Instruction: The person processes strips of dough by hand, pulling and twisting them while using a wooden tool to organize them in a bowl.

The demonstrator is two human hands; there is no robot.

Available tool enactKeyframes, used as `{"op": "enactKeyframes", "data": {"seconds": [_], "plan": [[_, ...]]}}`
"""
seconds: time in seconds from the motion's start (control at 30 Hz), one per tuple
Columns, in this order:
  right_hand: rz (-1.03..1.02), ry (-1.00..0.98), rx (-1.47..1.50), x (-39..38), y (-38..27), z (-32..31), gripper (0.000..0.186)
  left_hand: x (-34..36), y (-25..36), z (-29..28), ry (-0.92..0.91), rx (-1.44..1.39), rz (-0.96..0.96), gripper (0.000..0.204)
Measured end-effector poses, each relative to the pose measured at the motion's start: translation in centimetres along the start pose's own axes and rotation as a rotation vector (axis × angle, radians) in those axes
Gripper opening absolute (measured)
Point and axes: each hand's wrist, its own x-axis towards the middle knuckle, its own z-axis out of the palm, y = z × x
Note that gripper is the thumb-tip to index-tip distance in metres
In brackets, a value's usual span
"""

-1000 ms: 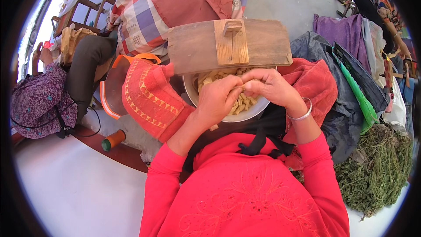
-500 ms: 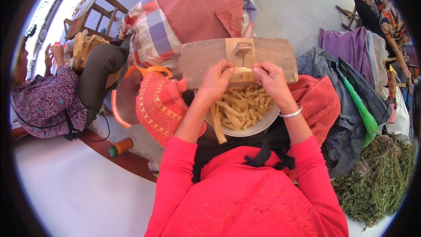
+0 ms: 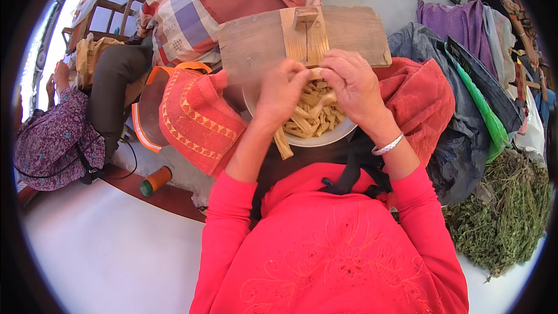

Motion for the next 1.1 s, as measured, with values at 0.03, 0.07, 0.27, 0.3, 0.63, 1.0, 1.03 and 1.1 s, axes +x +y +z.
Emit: {"op": "enactKeyframes", "data": {"seconds": [0.03,0.07,0.27,0.3,0.63,1.0,1.03,1.1], "plan": [[-0.018,0.058,0.000,0.0,-1.0,0.2,0.009,-1.2,1.7,0.9,-0.049,-0.139,-0.047,0.020],[0.019,-0.031,-0.077,-0.2,-1.4,0.1,0.011,-2.2,3.4,1.8,-0.104,-0.278,-0.091,0.020],[0.188,-0.393,-0.044,-1.9,0.3,-2.2,0.027,-2.0,6.0,-0.5,-0.282,0.329,0.193,0.026],[0.148,-0.482,0.020,-2.5,-0.2,-2.5,0.028,-2.0,6.0,-0.8,-0.291,0.328,0.198,0.028],[0.791,-0.844,1.234,-4.6,-7.2,-2.2,0.019,-4.9,9.2,-3.2,-0.330,0.165,0.345,0.030],[0.557,0.052,0.742,-2.3,-3.2,-2.9,0.021,-5.8,8.0,2.2,-0.330,-0.398,0.088,0.031],[0.403,0.130,0.531,-2.5,-2.4,-1.7,0.022,-5.6,7.3,3.0,-0.294,-0.446,0.072,0.030],[0.306,0.127,0.233,-2.7,-1.5,-1.2,0.022,-5.3,5.8,4.2,-0.238,-0.577,-0.008,0.026]]}}
